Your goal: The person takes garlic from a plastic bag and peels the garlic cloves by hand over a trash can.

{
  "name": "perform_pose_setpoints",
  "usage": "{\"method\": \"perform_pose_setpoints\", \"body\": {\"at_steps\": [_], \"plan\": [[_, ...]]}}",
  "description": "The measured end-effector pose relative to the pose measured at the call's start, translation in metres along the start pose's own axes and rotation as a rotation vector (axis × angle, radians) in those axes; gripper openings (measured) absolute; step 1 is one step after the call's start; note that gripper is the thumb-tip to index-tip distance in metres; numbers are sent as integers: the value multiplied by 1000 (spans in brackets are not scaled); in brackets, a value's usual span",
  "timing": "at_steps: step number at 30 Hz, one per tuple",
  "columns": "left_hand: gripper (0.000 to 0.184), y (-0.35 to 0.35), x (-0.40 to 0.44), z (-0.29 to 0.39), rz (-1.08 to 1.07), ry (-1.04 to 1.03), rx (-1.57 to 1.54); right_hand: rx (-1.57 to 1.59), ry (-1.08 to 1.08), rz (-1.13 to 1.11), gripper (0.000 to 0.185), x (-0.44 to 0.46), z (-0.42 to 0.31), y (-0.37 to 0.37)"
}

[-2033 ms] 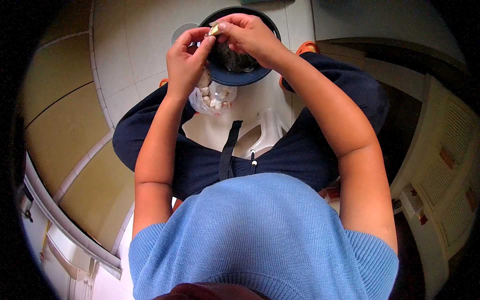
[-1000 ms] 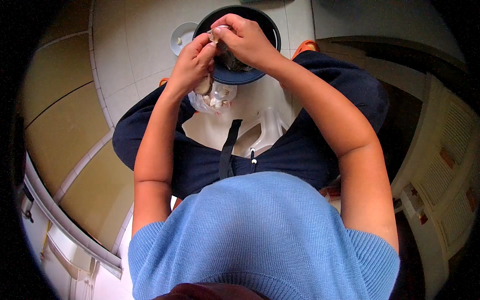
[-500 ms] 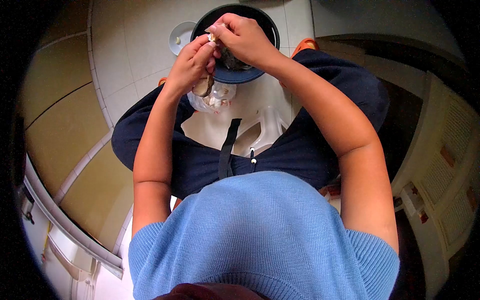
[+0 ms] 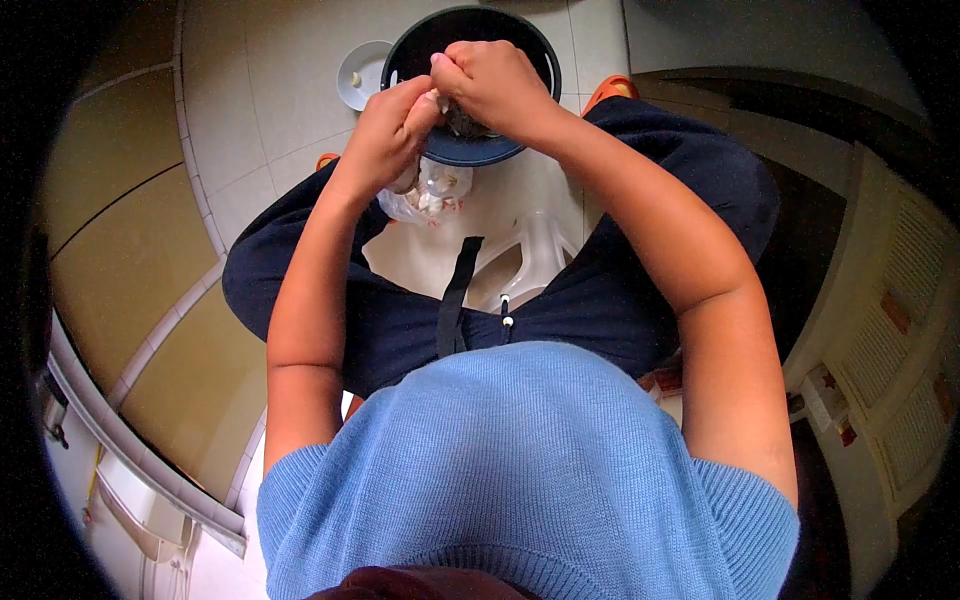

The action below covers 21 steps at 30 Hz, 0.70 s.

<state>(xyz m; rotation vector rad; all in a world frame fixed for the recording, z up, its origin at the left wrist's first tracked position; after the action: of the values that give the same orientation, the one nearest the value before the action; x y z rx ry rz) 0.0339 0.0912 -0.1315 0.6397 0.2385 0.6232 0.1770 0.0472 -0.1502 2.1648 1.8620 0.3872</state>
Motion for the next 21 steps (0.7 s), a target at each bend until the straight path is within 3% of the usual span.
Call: {"method": "perform_pose_setpoints", "body": {"at_steps": [7, 14, 17, 19, 21], "plan": [[25, -9, -7, 1, -247, 259, -338, 77, -20, -28, 32, -1, -2, -2], [23, -20, -10, 2, -99, 372, -638, 150, 30, -76, 26, -1, -9, -4], [22, -19, -11, 4, -88, 387, -671, 260, 77, -99, 26, 0, -2, -7], [21, -21, -13, 4, -71, 374, -737, 531, 19, -126, 26, 1, -1, -11], [22, -19, -10, 9, -38, 368, -727, 524, -6, -149, 26, 3, -6, -4]]}}
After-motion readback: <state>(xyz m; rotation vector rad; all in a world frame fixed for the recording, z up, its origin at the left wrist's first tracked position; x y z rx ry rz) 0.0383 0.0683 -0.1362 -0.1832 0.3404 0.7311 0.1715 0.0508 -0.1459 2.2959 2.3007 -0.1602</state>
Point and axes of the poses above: each hand's wrist, its own x-axis towards the middle knuckle, its own y-axis out of the back of the hand, z = x × y, the point moved 2 cm from there along x, towards the middle knuckle, and after that the axes turned 10 degrees about x, right-handed, at the moved point
